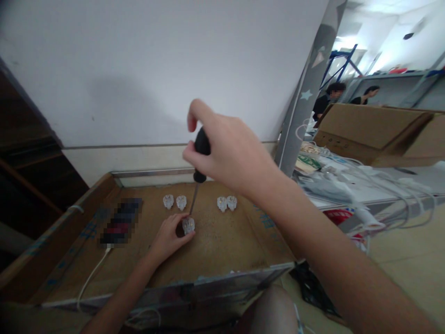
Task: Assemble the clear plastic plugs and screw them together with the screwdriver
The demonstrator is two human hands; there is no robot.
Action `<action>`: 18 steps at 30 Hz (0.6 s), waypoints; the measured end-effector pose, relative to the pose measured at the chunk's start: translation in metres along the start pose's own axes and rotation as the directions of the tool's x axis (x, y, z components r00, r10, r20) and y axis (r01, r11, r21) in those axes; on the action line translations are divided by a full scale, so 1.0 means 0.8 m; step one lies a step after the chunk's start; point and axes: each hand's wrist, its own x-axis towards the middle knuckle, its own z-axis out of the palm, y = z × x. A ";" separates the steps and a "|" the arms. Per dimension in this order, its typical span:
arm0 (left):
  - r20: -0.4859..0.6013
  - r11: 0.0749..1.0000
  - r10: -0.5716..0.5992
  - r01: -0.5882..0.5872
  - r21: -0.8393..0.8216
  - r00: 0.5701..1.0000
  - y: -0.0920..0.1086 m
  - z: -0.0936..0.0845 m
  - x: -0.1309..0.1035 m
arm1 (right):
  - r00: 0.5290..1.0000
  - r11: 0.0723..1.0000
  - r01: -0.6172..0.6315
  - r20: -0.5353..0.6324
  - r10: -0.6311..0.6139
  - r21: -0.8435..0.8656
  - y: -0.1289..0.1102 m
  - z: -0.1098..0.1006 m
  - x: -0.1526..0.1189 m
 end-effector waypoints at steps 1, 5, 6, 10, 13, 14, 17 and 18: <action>-0.003 1.000 0.001 -0.001 -0.010 1.000 -0.001 0.000 0.000 | 0.997 0.999 -0.047 -0.068 0.046 -0.018 0.007 -0.007 -0.004; 0.010 1.000 0.018 -0.017 -0.024 1.000 0.000 0.002 0.000 | 0.979 0.982 -0.168 -0.134 0.157 -0.082 0.033 -0.011 -0.030; 0.018 1.000 0.025 -0.024 -0.013 1.000 0.001 0.002 0.001 | 0.981 0.980 -0.184 -0.074 0.178 -0.075 0.037 -0.006 -0.037; 0.071 0.989 0.101 -0.108 0.101 0.992 0.007 -0.001 0.019 | 0.969 0.959 -0.245 0.017 0.245 0.143 0.042 0.030 -0.060; 0.125 0.948 0.187 -0.213 0.237 0.974 0.008 0.000 0.047 | 0.954 0.821 -0.248 -0.018 0.300 0.514 0.040 0.056 -0.067; 0.143 0.928 0.211 -0.245 0.282 0.967 0.006 0.000 0.057 | 0.938 0.731 -0.264 -0.011 0.348 0.629 0.039 0.064 -0.069; 0.179 0.868 0.253 -0.305 0.393 0.951 -0.001 0.002 0.085 | 0.869 0.603 -0.245 -0.104 0.484 0.760 0.034 0.082 -0.071; 0.182 0.853 0.258 -0.312 0.419 0.949 -0.004 0.002 0.092 | 0.845 0.596 -0.232 -0.144 0.515 0.769 0.032 0.087 -0.071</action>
